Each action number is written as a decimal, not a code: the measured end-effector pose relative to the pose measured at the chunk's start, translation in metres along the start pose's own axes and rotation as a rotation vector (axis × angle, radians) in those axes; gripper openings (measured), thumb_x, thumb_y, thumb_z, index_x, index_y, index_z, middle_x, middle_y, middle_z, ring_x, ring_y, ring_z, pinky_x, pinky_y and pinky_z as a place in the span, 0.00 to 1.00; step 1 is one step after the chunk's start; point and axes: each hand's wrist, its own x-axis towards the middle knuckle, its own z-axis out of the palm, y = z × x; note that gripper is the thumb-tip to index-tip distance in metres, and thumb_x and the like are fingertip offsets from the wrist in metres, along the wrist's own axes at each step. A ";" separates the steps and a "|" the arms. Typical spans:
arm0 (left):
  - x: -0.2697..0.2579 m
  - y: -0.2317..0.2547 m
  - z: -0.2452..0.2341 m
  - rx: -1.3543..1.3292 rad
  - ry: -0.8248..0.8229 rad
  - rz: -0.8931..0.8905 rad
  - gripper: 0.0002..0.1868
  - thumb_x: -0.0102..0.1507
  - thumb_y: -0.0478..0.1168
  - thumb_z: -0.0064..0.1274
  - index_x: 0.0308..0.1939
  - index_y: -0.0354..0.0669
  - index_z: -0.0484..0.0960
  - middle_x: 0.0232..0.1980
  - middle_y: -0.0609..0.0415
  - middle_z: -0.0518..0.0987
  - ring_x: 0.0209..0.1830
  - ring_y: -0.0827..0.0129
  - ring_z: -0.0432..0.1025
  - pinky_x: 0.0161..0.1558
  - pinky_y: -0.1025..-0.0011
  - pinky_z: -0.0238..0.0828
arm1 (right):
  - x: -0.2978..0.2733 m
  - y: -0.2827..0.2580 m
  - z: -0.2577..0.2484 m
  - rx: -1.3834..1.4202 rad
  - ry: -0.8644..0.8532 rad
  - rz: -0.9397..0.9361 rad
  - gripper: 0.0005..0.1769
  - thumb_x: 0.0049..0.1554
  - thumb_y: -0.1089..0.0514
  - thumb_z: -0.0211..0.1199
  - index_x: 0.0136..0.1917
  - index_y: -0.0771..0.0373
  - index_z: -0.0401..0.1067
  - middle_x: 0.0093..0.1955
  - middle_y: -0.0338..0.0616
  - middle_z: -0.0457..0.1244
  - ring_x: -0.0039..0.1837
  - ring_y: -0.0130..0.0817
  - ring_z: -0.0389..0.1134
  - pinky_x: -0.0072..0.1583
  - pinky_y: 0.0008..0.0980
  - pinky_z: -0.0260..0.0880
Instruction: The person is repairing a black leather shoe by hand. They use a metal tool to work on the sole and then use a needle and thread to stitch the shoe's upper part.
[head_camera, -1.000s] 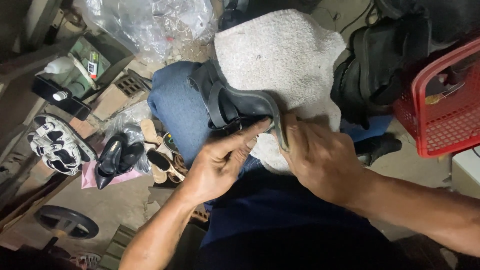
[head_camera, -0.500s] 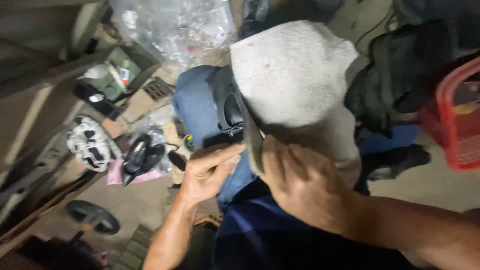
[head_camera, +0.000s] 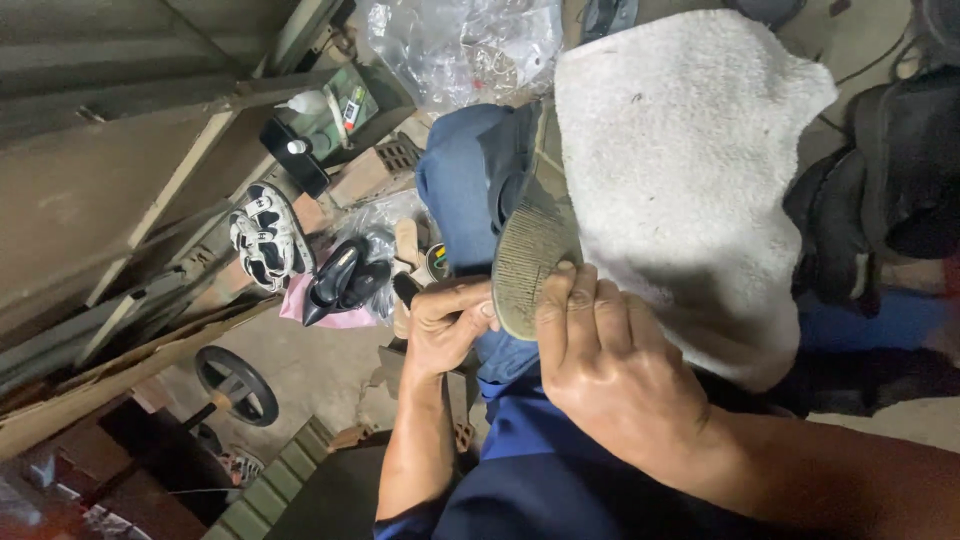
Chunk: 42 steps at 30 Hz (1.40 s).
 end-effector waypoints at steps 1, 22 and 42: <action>-0.001 0.005 0.001 0.001 0.001 0.007 0.14 0.73 0.41 0.52 0.56 0.33 0.82 0.29 0.54 0.76 0.28 0.72 0.69 0.31 0.71 0.68 | -0.003 0.003 0.001 -0.005 0.005 -0.002 0.13 0.62 0.66 0.53 0.56 0.73 0.74 0.47 0.53 0.69 0.40 0.30 0.65 0.42 0.24 0.64; 0.048 0.067 0.053 1.285 -0.388 0.238 0.32 0.70 0.38 0.52 0.78 0.60 0.63 0.40 0.55 0.70 0.12 0.63 0.60 0.14 0.58 0.65 | -0.054 0.050 0.050 0.390 -0.014 0.133 0.06 0.63 0.58 0.63 0.45 0.59 0.71 0.29 0.34 0.63 0.32 0.28 0.68 0.30 0.35 0.64; 0.071 0.068 0.064 0.803 -0.325 0.067 0.22 0.72 0.34 0.47 0.71 0.48 0.73 0.37 0.58 0.72 0.25 0.70 0.66 0.24 0.69 0.71 | -0.052 0.056 0.053 0.406 -0.064 0.123 0.10 0.58 0.64 0.62 0.54 0.68 0.72 0.31 0.34 0.63 0.32 0.26 0.66 0.29 0.31 0.63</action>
